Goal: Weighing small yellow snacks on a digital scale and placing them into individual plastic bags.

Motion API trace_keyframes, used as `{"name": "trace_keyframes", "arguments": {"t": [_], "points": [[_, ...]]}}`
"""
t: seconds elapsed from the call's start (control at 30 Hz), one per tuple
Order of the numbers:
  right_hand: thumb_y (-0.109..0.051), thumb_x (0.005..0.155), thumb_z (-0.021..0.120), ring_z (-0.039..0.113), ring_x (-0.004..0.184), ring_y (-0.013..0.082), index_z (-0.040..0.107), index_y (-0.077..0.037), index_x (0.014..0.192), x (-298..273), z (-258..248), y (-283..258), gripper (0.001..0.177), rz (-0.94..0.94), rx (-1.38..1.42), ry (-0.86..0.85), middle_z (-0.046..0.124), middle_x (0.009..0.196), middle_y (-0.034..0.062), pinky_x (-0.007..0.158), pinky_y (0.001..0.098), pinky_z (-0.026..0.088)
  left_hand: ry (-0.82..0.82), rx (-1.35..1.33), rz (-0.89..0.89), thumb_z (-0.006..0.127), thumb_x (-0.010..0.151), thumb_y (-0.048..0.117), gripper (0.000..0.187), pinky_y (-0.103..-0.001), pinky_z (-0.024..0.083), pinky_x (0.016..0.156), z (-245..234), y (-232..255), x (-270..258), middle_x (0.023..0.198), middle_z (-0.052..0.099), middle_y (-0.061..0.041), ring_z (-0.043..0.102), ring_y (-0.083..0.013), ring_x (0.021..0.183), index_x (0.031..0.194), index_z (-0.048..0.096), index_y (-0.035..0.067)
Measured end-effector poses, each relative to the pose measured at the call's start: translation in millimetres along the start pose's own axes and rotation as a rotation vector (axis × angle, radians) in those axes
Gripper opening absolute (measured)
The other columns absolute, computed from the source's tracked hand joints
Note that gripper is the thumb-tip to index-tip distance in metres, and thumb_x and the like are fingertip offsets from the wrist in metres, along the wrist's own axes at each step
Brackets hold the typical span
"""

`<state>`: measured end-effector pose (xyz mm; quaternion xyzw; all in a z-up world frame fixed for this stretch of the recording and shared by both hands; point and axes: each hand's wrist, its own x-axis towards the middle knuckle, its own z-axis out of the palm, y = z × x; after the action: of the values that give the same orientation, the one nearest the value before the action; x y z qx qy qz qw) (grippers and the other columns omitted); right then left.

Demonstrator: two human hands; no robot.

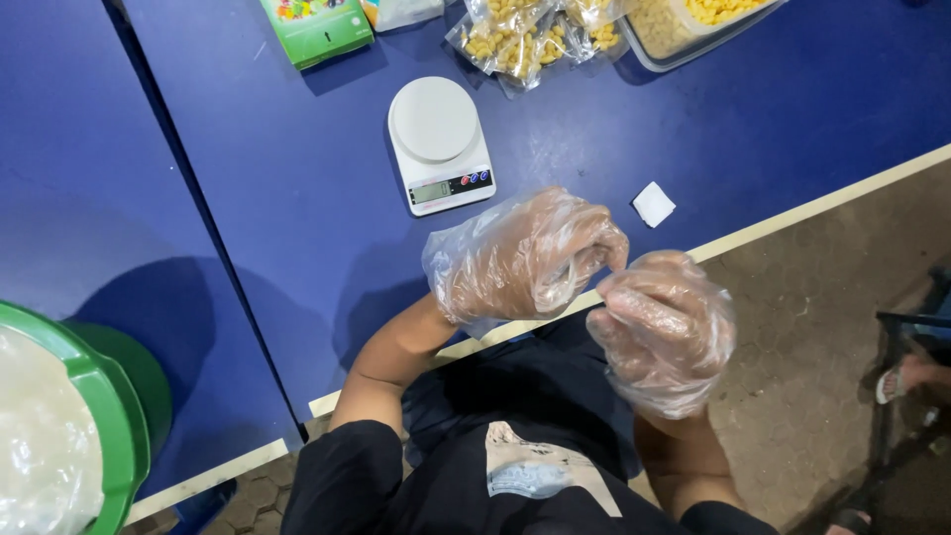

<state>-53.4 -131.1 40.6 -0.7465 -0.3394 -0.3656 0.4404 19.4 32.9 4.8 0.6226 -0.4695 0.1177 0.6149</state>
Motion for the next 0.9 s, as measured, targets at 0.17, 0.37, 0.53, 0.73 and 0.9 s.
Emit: {"name": "trace_keyframes", "arguments": {"t": [0.17, 0.37, 0.53, 0.73, 0.9], "points": [[-0.005, 0.089, 0.079, 0.056, 0.050, 0.0278, 0.075, 0.000, 0.094, 30, -6, 0, 0.008, -0.137, -0.094, -0.138, 0.065, 0.068, 0.0170, 0.053, 0.0383, 0.049, -0.033, 0.026, -0.014, 0.052, 0.100, 0.014, 0.011, -0.040, 0.052, 0.071, -6, 14, 6, 0.077, 0.060, -0.003, 0.062, -0.0316, 0.070, 0.101, 0.062, 0.017], [-0.008, 0.090, 0.074, 0.055, 0.049, 0.0236, 0.081, -0.005, 0.097, 30, -29, 9, 0.010, -0.243, -0.078, -0.373, 0.060, 0.066, 0.0125, 0.055, 0.0367, 0.049, -0.065, 0.094, -0.025, 0.048, 0.103, 0.019, 0.011, -0.043, 0.051, 0.072, -14, 33, 7, 0.078, 0.058, -0.008, 0.061, -0.0348, 0.074, 0.099, 0.058, 0.015], [-0.003, 0.091, 0.072, 0.048, 0.045, 0.0214, 0.084, -0.012, 0.091, 41, -16, 1, 0.015, -0.280, -0.156, -0.357, 0.055, 0.062, 0.0056, 0.051, 0.0360, 0.047, -0.108, -0.049, -0.033, 0.048, 0.103, 0.014, 0.016, -0.036, 0.045, 0.073, -21, 38, 13, 0.071, 0.051, -0.007, 0.053, -0.0226, 0.067, 0.093, 0.056, 0.003], [-0.008, 0.095, 0.069, 0.048, 0.047, 0.0227, 0.081, -0.014, 0.089, 52, -11, -5, 0.014, -0.279, -0.148, -0.393, 0.054, 0.063, 0.0049, 0.053, 0.0376, 0.047, -0.197, 0.239, -0.084, 0.052, 0.096, 0.029, 0.013, -0.038, 0.048, 0.069, -12, 30, 5, 0.066, 0.050, 0.002, 0.056, -0.0273, 0.061, 0.088, 0.049, 0.019], [-0.018, 0.097, 0.069, 0.048, 0.042, 0.0209, 0.068, -0.012, 0.065, 60, -8, -10, 0.033, -0.291, -0.220, -0.455, 0.052, 0.058, 0.0023, 0.050, 0.0373, 0.048, -0.367, 0.446, -0.119, 0.064, 0.080, 0.024, 0.013, -0.041, 0.051, 0.068, -5, 23, -4, 0.071, 0.063, -0.001, 0.066, -0.0264, 0.063, 0.091, 0.055, 0.024]]}}
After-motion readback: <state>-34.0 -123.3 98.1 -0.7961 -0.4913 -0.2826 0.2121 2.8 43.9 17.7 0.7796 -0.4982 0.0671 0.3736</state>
